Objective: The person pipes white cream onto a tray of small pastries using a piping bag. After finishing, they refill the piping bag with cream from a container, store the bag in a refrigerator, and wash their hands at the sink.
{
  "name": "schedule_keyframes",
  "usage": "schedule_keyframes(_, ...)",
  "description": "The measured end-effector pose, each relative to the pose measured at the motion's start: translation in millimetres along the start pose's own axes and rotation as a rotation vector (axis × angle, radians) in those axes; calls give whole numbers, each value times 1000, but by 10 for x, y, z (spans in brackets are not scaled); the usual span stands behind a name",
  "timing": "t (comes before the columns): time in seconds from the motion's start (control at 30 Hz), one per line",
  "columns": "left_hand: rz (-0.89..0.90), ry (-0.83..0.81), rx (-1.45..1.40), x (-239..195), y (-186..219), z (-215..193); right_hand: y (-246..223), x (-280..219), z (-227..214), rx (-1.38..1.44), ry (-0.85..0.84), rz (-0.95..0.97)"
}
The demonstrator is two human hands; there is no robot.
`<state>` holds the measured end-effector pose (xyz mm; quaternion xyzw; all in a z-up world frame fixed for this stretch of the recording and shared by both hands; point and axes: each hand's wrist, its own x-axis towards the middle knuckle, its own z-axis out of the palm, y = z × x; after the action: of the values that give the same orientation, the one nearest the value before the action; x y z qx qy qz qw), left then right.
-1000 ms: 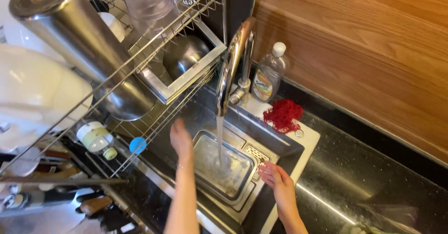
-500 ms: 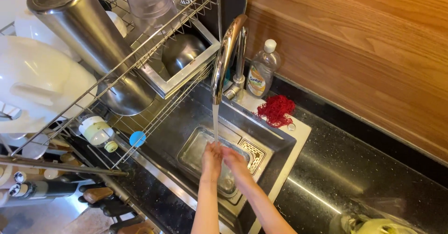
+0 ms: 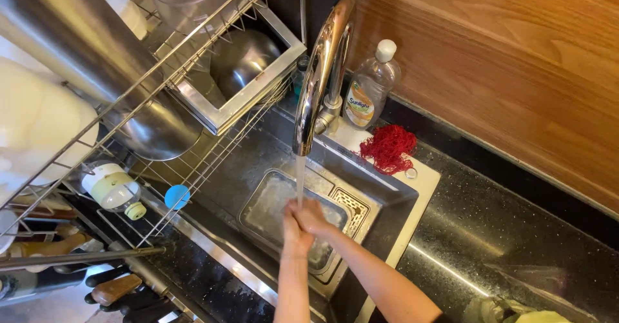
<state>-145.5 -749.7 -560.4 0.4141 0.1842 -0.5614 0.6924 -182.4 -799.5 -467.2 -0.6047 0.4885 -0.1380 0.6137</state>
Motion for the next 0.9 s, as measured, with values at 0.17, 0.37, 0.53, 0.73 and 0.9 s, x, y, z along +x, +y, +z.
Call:
schedule_keyframes(0.17, -78, -35, -747, 219, 36, -120, 175, 8, -118, -203, -67, -109)
schedule_keyframes(0.37, 149, 228, -170, 637, -427, -352, 234, 98, 124, -393, -136, -206)
schedule_keyframes(0.53, 543, 410, 1229, 985, -729, -806, 461, 51, 217, -531, -192, -270)
schedule_keyframes(0.73, 342, 643, 1913, 843, -698, -472, 728, 1, 1, -721, -264, -351)
schedule_keyframes(0.9, 380, 297, 1611, 1298, -572, -779, 812, 345, -368, -486, -457, -370)
